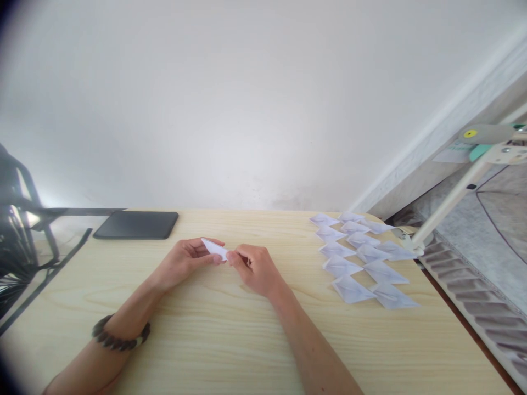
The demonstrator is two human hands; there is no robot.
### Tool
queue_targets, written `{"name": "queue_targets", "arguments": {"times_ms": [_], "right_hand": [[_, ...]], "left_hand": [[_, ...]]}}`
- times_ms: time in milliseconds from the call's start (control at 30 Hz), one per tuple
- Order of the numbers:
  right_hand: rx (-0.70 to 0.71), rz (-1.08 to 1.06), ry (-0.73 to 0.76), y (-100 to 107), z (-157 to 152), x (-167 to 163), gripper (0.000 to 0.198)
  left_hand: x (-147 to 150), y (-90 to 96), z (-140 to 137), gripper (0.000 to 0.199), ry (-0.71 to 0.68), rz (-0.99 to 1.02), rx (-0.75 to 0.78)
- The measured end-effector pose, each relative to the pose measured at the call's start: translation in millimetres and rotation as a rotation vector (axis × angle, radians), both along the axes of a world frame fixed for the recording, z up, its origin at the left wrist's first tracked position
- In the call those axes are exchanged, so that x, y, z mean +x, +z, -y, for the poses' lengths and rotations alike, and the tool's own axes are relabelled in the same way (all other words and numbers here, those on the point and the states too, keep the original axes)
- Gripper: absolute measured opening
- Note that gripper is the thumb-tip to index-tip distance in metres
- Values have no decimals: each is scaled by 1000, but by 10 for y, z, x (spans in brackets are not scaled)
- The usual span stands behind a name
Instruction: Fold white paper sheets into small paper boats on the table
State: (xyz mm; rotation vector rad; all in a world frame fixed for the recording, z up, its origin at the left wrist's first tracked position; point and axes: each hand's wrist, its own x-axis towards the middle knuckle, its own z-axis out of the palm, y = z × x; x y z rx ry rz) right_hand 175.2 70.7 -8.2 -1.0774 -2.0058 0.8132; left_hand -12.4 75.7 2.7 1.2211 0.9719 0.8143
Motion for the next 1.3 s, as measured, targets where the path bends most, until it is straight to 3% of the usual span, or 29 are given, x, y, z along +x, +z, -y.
{"name": "queue_targets", "arguments": {"times_ms": [233, 367, 467, 600, 700, 833, 967, 1300], "right_hand": [[113, 79, 19, -61, -22, 12, 30], [343, 199, -106, -91, -11, -16, 29], [538, 324, -186, -97, 1, -42, 28], [632, 419, -210, -104, 5, -71, 30], [589, 408, -142, -97, 17, -83, 28], [394, 305, -49, -48, 37, -77, 28], [256, 224, -56, -13, 33, -56, 29], [73, 162, -31, -29, 13, -22, 20]], "left_hand": [[11, -45, -39, 19, 5, -11, 76], [74, -52, -40, 27, 137, -46, 77], [113, -34, -26, 36, 153, -50, 7], [111, -9, -14, 40, 133, -35, -28], [93, 3, -16, 42, 118, -6, -34], [74, 31, -18, 38, 39, 18, 4], [50, 50, -9, 32, -23, -38, 52], [34, -9, -16, 33, -36, -111, 124]]}}
